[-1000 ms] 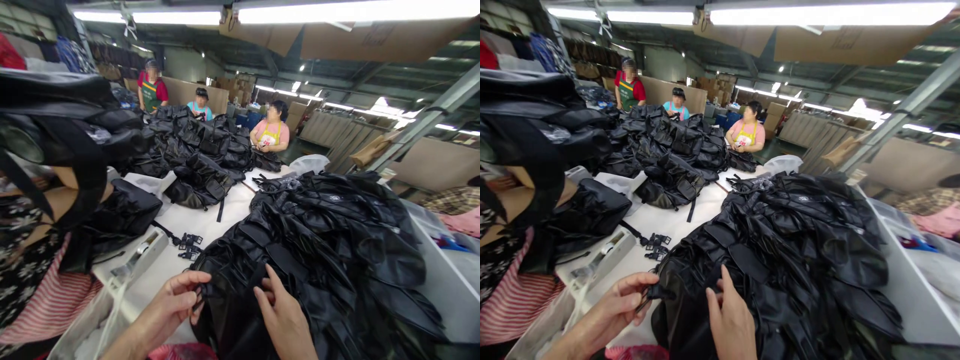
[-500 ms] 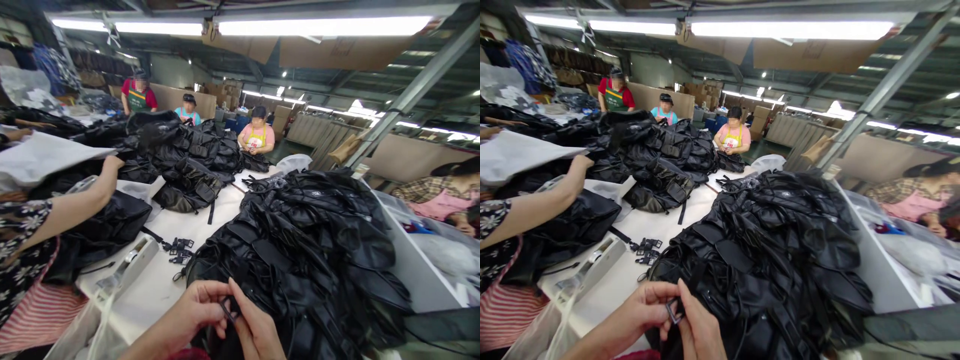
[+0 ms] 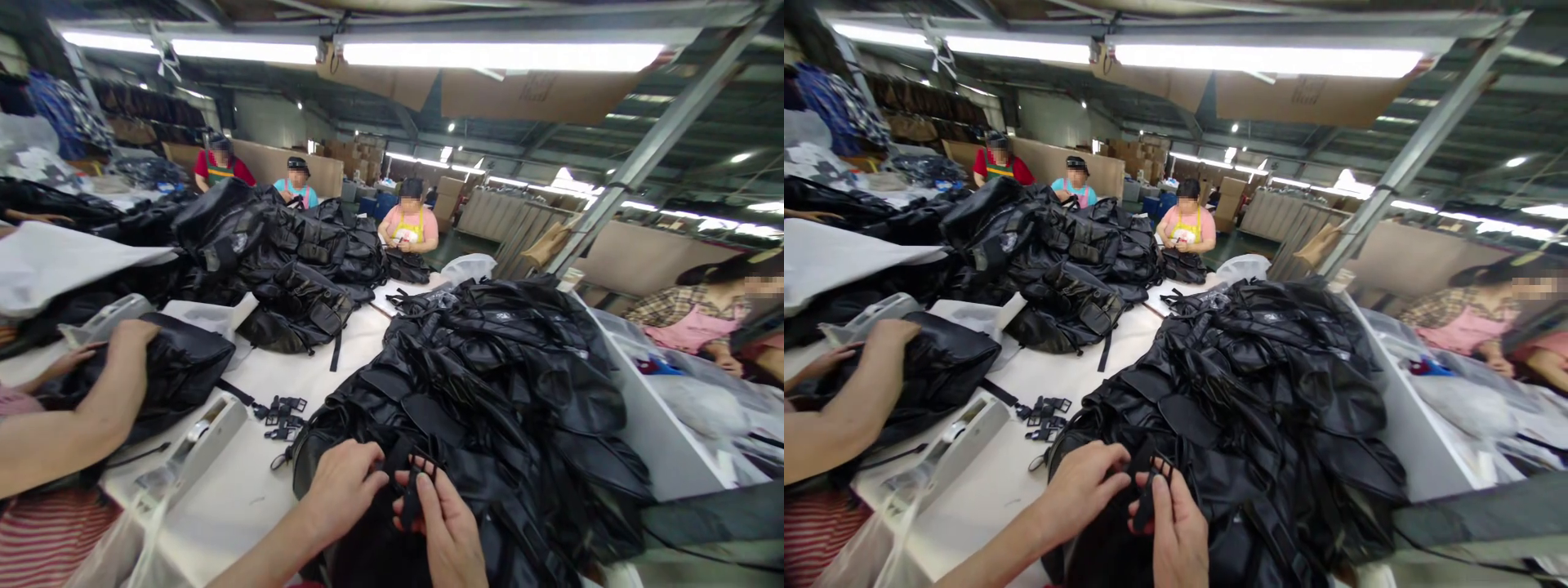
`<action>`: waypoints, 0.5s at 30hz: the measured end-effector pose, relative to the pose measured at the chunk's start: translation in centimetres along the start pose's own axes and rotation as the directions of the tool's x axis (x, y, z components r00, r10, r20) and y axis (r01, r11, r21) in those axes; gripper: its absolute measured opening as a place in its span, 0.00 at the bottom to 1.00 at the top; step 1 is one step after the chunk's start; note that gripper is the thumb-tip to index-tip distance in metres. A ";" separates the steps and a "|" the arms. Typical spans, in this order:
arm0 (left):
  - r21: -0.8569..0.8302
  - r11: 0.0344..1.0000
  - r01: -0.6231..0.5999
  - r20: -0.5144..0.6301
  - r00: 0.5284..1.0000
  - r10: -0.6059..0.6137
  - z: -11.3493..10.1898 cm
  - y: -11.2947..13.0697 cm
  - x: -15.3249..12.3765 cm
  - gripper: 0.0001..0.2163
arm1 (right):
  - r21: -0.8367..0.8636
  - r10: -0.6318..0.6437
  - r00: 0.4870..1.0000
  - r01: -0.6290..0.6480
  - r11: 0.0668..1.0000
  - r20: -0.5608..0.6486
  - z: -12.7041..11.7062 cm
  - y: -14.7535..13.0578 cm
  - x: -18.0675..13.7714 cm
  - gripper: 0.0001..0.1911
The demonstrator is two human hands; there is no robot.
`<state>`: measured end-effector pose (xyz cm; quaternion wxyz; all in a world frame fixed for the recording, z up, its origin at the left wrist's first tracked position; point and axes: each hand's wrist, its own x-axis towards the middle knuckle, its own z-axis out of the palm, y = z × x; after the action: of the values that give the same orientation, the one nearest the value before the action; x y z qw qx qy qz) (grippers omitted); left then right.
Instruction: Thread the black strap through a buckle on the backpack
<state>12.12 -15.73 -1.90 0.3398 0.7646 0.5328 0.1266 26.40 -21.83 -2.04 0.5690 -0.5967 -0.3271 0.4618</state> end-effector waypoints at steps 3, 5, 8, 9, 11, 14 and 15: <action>-0.010 0.998 -0.066 0.018 0.998 0.066 0.5 0.6 0.1 0.05 | -0.032 -0.023 1.000 0.023 0.999 0.007 -0.2 0.3 0.0 0.30; -0.101 0.990 -0.098 0.039 0.994 0.102 0.8 0.6 -0.1 0.03 | -0.004 -0.018 1.000 0.018 1.000 -0.001 -0.3 0.3 0.0 0.30; -0.263 0.960 -0.098 0.059 0.991 0.117 0.8 0.0 -0.7 0.04 | 0.071 0.007 0.999 -0.005 0.997 -0.033 -0.6 0.3 0.0 0.29; -0.321 0.945 -0.069 0.078 0.992 0.099 0.7 -0.3 -0.9 0.04 | 0.092 0.017 0.999 -0.012 0.996 -0.052 -0.8 0.4 0.0 0.30; -0.471 0.882 0.025 0.156 0.986 0.055 0.3 -0.8 -1.3 0.02 | 0.109 0.017 0.996 -0.007 0.994 -0.090 -1.1 0.7 0.2 0.30; -0.695 0.707 0.132 0.234 0.971 0.049 -0.1 -1.2 -1.7 0.05 | 0.002 -0.026 0.997 0.026 1.000 -0.079 -1.8 1.9 0.8 0.30; -0.739 0.659 0.143 0.239 0.969 0.057 -0.2 -1.2 -1.8 0.07 | -0.074 -0.050 0.998 0.047 0.996 -0.033 -2.0 2.4 1.0 0.31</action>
<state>10.41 -17.00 -2.25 0.6900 0.5526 0.4054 0.2329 28.32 -22.01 -4.75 0.5634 -0.6171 -0.3483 0.4248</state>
